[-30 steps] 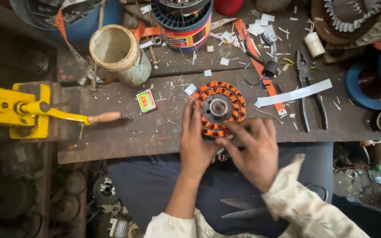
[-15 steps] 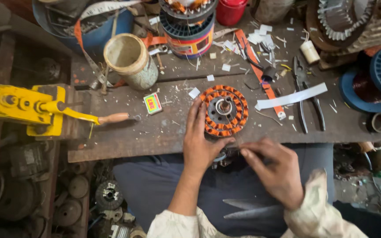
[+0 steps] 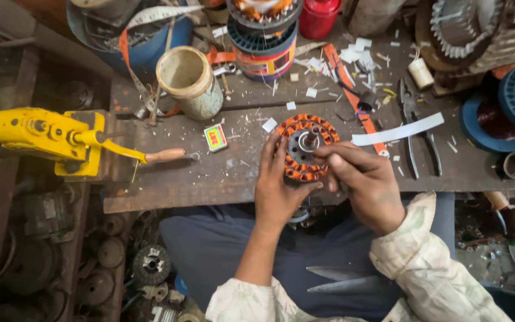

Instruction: The person works on a circular electrical component, likely a motor stator, by hand. They use a match to heat a small wire, then insert and secure the wire into the component's slots using their fingers and a pair of scissors.

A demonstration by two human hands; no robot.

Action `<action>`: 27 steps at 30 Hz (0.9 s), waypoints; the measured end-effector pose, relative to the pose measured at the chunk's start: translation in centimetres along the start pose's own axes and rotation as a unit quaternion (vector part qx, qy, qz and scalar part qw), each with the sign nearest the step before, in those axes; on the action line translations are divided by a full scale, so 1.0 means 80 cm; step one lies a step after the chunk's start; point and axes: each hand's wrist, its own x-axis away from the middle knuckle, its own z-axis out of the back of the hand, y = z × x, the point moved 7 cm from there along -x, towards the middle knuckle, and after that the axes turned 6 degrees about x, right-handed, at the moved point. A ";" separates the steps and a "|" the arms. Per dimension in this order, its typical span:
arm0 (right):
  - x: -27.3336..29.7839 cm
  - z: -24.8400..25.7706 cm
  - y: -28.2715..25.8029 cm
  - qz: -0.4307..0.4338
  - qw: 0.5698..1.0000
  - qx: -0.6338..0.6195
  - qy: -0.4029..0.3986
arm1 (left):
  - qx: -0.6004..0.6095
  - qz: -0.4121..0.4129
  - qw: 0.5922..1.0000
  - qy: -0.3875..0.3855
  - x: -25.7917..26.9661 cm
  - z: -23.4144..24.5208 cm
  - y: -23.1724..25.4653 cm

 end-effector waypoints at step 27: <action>0.144 0.013 -0.099 0.086 0.983 0.140 -0.085 | 0.050 -0.122 0.991 -0.026 0.021 0.037 0.107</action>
